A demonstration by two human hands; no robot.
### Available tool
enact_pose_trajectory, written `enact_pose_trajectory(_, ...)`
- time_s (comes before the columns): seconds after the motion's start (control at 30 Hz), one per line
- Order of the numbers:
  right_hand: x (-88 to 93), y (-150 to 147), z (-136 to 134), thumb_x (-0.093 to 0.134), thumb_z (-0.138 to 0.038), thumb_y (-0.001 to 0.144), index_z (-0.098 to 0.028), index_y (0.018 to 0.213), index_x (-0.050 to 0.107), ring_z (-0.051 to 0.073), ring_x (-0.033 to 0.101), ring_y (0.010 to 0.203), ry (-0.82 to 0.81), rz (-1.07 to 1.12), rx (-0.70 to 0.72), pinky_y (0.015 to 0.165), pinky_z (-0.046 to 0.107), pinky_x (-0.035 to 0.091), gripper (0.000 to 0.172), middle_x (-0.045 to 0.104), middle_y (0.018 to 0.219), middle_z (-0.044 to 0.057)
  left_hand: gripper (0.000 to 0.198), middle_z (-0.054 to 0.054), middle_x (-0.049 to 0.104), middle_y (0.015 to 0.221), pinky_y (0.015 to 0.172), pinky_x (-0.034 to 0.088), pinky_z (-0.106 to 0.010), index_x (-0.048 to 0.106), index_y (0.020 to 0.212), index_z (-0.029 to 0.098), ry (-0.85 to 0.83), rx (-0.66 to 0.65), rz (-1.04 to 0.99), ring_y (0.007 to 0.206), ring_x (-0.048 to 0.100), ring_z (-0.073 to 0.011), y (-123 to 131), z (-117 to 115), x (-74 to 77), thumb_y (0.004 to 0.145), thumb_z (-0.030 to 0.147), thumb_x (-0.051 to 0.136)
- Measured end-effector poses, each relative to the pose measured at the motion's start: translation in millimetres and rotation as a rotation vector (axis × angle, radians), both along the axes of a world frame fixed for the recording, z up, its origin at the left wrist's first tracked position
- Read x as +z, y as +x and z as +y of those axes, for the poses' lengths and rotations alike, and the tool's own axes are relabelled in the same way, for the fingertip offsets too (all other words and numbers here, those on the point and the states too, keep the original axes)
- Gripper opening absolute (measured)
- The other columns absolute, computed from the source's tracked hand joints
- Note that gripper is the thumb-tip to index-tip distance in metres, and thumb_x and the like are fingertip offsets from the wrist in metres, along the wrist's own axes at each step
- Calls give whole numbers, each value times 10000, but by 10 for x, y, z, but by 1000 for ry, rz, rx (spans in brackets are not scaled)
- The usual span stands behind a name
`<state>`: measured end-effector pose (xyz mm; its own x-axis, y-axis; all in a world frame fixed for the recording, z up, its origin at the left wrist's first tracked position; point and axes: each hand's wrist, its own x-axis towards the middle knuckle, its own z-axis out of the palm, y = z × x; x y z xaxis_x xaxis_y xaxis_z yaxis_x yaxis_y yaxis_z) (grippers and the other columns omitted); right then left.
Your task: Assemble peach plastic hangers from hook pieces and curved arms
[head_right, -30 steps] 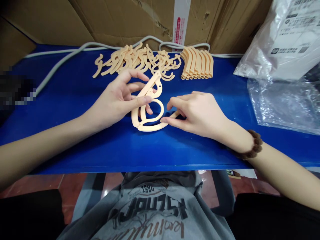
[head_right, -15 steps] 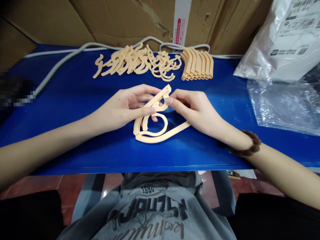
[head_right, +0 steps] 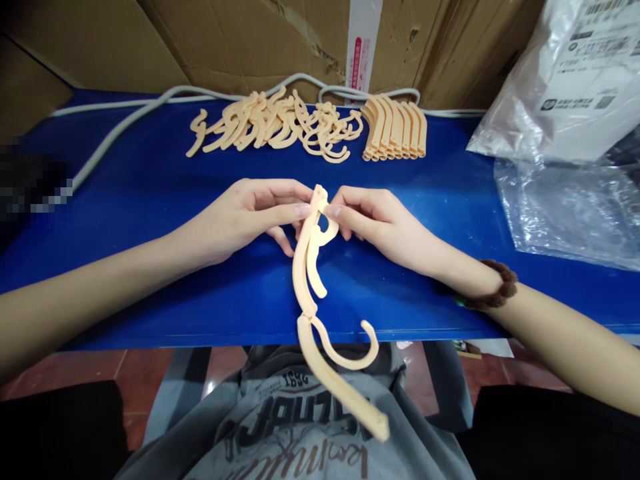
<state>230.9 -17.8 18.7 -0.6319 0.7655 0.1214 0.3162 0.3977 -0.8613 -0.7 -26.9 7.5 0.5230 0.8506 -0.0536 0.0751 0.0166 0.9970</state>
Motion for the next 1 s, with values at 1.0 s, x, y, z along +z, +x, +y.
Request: enact_pose_trajectory(1.0,6,157,57,651,-668,966,-200,1153,697,249,647,898,660,-433,68,785,358,424,506,720,1026,96,42,-71,721,966,520,568,-211,544,943,188,-39,486,85,716,708,-153,-134,365,-38,920,181,578)
